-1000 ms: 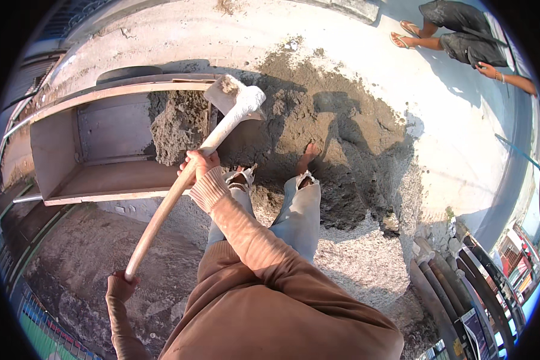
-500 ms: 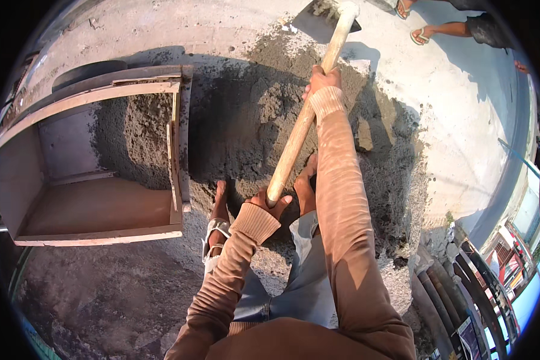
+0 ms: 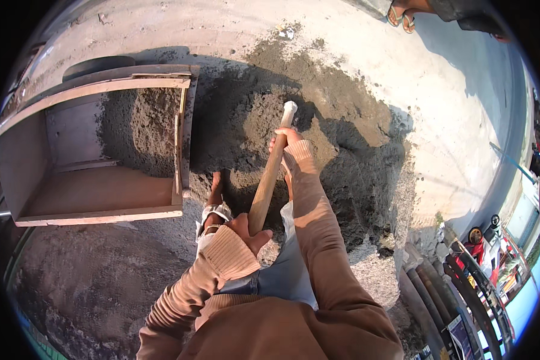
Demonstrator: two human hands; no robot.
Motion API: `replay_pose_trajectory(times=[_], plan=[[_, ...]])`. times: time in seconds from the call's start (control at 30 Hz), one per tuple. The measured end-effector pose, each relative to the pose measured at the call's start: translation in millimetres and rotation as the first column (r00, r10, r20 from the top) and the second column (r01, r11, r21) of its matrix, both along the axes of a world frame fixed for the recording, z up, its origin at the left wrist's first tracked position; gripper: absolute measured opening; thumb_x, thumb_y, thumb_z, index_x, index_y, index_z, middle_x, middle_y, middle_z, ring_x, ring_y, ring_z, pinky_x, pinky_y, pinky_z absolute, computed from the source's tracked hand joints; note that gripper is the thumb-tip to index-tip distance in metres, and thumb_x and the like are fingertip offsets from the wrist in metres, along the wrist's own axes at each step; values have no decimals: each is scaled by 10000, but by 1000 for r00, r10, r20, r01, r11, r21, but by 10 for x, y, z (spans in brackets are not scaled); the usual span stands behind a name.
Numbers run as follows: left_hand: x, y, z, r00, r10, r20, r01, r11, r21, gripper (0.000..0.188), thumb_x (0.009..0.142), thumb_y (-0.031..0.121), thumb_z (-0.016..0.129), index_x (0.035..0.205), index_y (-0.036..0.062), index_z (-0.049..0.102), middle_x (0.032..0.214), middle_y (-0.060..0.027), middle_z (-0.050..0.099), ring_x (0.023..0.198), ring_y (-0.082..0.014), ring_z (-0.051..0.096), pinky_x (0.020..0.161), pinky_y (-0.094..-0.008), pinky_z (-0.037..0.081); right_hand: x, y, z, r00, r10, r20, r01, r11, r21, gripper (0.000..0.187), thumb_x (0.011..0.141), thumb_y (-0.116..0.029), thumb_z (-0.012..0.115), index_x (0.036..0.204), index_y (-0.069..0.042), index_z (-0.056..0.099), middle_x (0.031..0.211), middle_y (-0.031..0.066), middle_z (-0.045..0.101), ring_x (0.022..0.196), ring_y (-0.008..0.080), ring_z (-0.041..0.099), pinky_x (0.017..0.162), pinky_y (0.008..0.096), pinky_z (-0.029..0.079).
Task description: The person places pieces of plywood into a wooden cart and then uses a hoe to shovel sand from a pile into the cart.
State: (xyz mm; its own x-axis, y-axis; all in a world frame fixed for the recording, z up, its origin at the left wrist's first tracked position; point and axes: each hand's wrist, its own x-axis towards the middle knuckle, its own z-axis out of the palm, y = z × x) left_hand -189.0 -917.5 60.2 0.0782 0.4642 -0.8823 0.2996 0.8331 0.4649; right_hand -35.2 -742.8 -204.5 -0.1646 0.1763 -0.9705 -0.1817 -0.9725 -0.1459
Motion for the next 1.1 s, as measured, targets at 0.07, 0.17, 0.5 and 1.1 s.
replay_pose_trajectory(times=[0.07,0.17,0.5,1.1], plan=[[-414,-132,475,998,-55,13,55,998,30,491,821,448,652,905,-31,586,722,-205,607,765,-390,623,723,-454,467,-13,-177,332,993,-113,-31,114,993,30,330,866,-174,590,1084,-40,382,812,133,525,687,268,571,661,456,525],[-1079,-373,1147,998,-47,50,43,996,77,462,824,423,661,926,-21,581,683,-207,601,715,-386,621,682,-448,466,-94,-365,537,946,-322,46,321,947,16,279,924,-290,532,919,-14,500,715,109,535,652,267,554,635,407,491],[-3538,-2054,2576,668,-304,-679,355,932,-68,339,699,219,797,924,24,637,656,-152,629,615,-333,632,572,-383,489,-2360,-1786,2274,849,-525,57,527,849,-38,608,939,-629,393,841,-34,469,687,92,505,616,252,536,628,445,524],[574,-186,-1129,945,316,80,-314,815,488,514,786,482,753,863,-3,603,626,-146,567,556,-293,585,549,-375,491,-548,1417,1249,846,23,532,-457,544,703,183,942,-144,542,1054,-47,434,829,54,527,498,143,537,377,309,501]])
